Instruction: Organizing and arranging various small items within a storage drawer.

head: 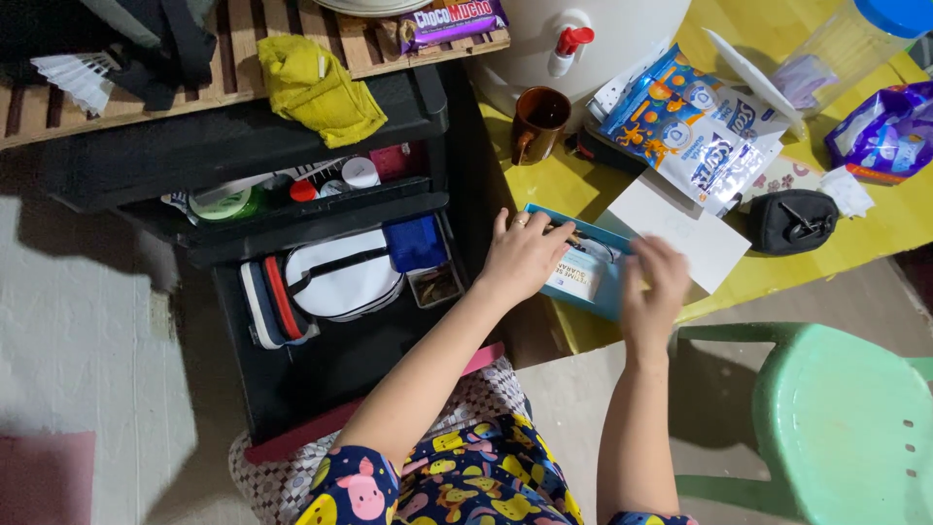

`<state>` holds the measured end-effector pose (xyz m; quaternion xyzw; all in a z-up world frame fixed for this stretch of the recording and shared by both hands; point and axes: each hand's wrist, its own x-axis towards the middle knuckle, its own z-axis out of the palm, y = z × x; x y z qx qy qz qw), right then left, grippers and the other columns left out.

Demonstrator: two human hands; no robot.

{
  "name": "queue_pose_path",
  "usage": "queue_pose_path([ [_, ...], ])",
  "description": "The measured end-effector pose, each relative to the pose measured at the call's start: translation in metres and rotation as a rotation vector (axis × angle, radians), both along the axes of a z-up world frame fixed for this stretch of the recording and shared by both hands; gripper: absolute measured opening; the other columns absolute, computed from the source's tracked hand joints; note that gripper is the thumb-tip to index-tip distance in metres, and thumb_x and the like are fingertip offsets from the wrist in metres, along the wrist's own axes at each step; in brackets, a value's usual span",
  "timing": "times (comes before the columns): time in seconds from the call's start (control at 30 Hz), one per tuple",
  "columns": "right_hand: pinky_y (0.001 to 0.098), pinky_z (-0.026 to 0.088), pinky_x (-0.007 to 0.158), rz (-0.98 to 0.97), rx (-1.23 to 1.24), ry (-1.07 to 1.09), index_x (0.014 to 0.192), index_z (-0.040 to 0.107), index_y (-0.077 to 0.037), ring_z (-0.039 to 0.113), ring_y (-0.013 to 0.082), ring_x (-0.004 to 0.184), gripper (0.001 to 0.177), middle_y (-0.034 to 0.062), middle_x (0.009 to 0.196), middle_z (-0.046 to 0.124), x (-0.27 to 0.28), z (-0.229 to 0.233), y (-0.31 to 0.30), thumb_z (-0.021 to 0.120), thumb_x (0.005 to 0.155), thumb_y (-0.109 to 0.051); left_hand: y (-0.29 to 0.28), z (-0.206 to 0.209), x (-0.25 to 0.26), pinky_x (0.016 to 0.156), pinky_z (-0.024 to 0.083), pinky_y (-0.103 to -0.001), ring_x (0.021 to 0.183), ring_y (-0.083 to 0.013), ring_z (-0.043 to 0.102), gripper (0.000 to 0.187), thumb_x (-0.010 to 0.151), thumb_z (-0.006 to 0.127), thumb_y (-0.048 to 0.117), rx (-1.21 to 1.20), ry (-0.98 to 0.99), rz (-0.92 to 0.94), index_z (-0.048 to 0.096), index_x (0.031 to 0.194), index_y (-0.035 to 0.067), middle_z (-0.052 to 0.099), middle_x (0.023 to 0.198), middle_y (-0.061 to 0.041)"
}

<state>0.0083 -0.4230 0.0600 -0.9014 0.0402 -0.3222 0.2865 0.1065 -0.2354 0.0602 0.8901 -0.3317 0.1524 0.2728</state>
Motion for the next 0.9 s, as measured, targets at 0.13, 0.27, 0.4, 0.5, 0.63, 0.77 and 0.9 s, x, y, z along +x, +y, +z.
queue_pose_path([
  [0.13, 0.0457, 0.046, 0.107, -0.299, 0.177, -0.119, 0.122, 0.074, -0.01, 0.055, 0.0319, 0.125, 0.022, 0.0139, 0.14, 0.06, -0.006, -0.016, -0.031, 0.065, 0.102, -0.012, 0.003, 0.003, 0.001, 0.107, 0.033, -0.068, 0.113, -0.0328, 0.059, 0.035, 0.095, 0.066, 0.034, -0.019, 0.02, -0.011, 0.071, 0.127, 0.021, 0.064, 0.11, -0.008],
  [0.27, 0.0407, 0.051, 0.1, -0.393, 0.087, -0.217, 0.128, 0.073, -0.002, 0.045, 0.0389, 0.132, 0.022, 0.0235, 0.145, 0.045, -0.006, -0.063, -0.078, 0.065, 0.109, -0.009, 0.004, 0.0, 0.005, 0.1, 0.042, -0.06, 0.112, -0.0331, 0.058, 0.034, 0.095, 0.066, 0.033, -0.052, 0.065, -0.051, 0.072, 0.126, 0.021, 0.063, 0.112, -0.008],
  [0.4, 0.0309, 0.055, 0.099, -0.31, 0.531, -0.219, 0.118, 0.073, -0.002, 0.065, 0.0207, 0.11, 0.018, 0.0105, 0.127, 0.055, -0.002, -0.092, -0.098, 0.06, 0.109, -0.011, 0.006, -0.004, 0.014, 0.098, 0.05, -0.049, 0.112, -0.0312, 0.059, 0.032, 0.095, 0.067, 0.03, -0.084, 0.073, -0.1, 0.074, 0.125, 0.02, 0.064, 0.114, -0.007],
  [0.5, 0.0294, 0.051, 0.096, -0.341, 0.565, -0.328, 0.117, 0.069, 0.003, 0.063, 0.0188, 0.107, 0.014, 0.0103, 0.119, 0.065, -0.007, -0.097, -0.107, 0.062, 0.105, 0.0, 0.01, -0.002, 0.024, 0.095, 0.051, -0.046, 0.113, -0.0316, 0.06, 0.03, 0.094, 0.068, 0.028, -0.099, 0.087, -0.135, 0.076, 0.123, 0.021, 0.064, 0.115, -0.007],
  [0.63, 0.0247, 0.052, 0.081, -0.184, 1.073, -0.385, 0.133, 0.048, -0.008, 0.063, 0.0124, 0.089, 0.047, 0.0046, 0.097, 0.064, -0.019, -0.07, -0.1, 0.059, 0.089, 0.004, 0.008, -0.001, 0.032, 0.094, 0.052, -0.046, 0.112, -0.032, 0.059, 0.03, 0.093, 0.069, 0.028, -0.1, 0.1, -0.156, 0.076, 0.122, 0.021, 0.064, 0.115, -0.008],
  [0.77, 0.0206, 0.044, 0.065, -0.142, 1.203, -0.382, 0.136, 0.053, -0.002, 0.055, 0.0079, 0.072, 0.054, 0.0047, 0.095, 0.064, -0.037, -0.064, -0.1, 0.056, 0.084, 0.008, 0.006, -0.002, 0.033, 0.097, 0.05, -0.047, 0.113, -0.0298, 0.059, 0.03, 0.093, 0.069, 0.03, -0.078, 0.148, -0.133, 0.076, 0.122, 0.023, 0.063, 0.113, -0.007],
  [0.9, 0.017, 0.042, 0.065, -0.193, 1.036, -0.494, 0.133, 0.06, 0.009, 0.055, 0.0041, 0.074, 0.041, 0.0041, 0.104, 0.067, -0.06, -0.059, -0.111, 0.05, 0.094, 0.005, 0.006, 0.018, 0.024, 0.103, 0.045, -0.049, 0.117, -0.0314, 0.057, 0.03, 0.093, 0.069, 0.034, 0.006, 0.171, -0.07, 0.076, 0.121, 0.025, 0.061, 0.115, -0.008],
])
